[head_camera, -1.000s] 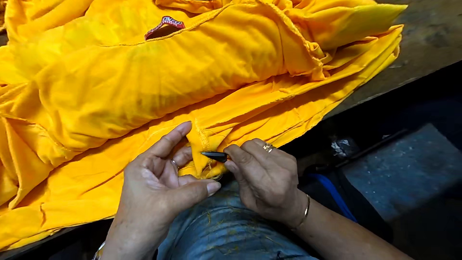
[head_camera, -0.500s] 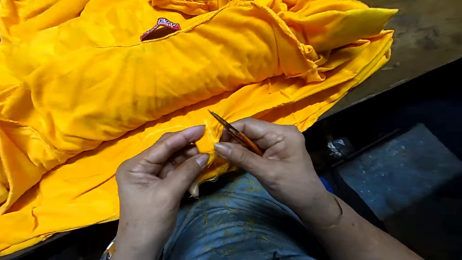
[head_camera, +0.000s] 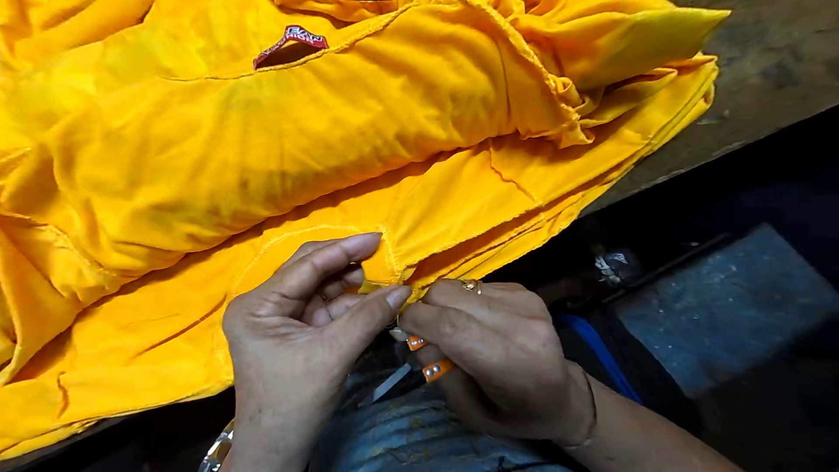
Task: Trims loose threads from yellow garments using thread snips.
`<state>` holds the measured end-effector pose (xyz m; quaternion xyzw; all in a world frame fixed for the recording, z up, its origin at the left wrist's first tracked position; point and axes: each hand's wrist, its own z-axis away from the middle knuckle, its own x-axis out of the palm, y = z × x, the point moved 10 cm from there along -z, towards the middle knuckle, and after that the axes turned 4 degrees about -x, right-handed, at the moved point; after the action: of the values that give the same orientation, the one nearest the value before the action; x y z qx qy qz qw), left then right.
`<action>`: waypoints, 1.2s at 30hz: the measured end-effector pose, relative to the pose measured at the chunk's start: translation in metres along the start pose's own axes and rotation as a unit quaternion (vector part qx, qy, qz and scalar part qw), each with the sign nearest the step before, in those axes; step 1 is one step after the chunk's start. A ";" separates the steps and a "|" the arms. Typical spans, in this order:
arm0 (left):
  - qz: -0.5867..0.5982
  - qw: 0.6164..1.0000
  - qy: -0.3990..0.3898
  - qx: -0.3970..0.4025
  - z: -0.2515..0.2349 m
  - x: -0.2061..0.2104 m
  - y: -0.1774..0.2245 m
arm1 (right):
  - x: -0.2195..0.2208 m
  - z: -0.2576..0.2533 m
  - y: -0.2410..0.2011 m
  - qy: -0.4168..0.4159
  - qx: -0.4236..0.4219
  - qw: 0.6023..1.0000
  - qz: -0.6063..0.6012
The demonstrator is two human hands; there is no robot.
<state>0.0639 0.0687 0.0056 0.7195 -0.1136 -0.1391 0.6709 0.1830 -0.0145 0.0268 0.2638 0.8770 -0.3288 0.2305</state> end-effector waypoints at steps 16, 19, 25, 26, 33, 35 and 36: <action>0.121 0.984 -0.022 -0.132 0.003 -0.001 -0.018 | -0.016 0.014 0.020 0.032 0.040 0.982 0.183; 0.114 0.984 -0.032 -0.133 0.004 -0.002 -0.019 | -0.014 0.011 0.020 0.040 0.035 0.981 0.184; 0.078 0.988 -0.029 -0.126 0.002 -0.008 -0.015 | -0.019 0.006 0.038 0.041 0.058 0.990 0.122; 0.072 0.990 -0.026 -0.120 0.000 -0.010 -0.013 | -0.020 0.007 0.037 0.037 0.051 0.990 0.123; 0.080 0.989 -0.010 -0.124 -0.006 -0.013 -0.018 | -0.015 0.014 0.037 0.019 0.019 0.991 0.133; 0.094 0.987 -0.012 -0.133 -0.006 -0.011 -0.021 | -0.014 0.013 0.035 0.022 0.017 0.992 0.126; 0.091 0.986 -0.015 -0.137 -0.005 -0.011 -0.021 | -0.014 0.012 0.034 0.022 0.018 0.992 0.123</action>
<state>0.0554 0.0791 -0.0146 0.6052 -0.1687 -0.1024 0.7713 0.2172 -0.0054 0.0108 0.3813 0.8367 -0.3073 0.2453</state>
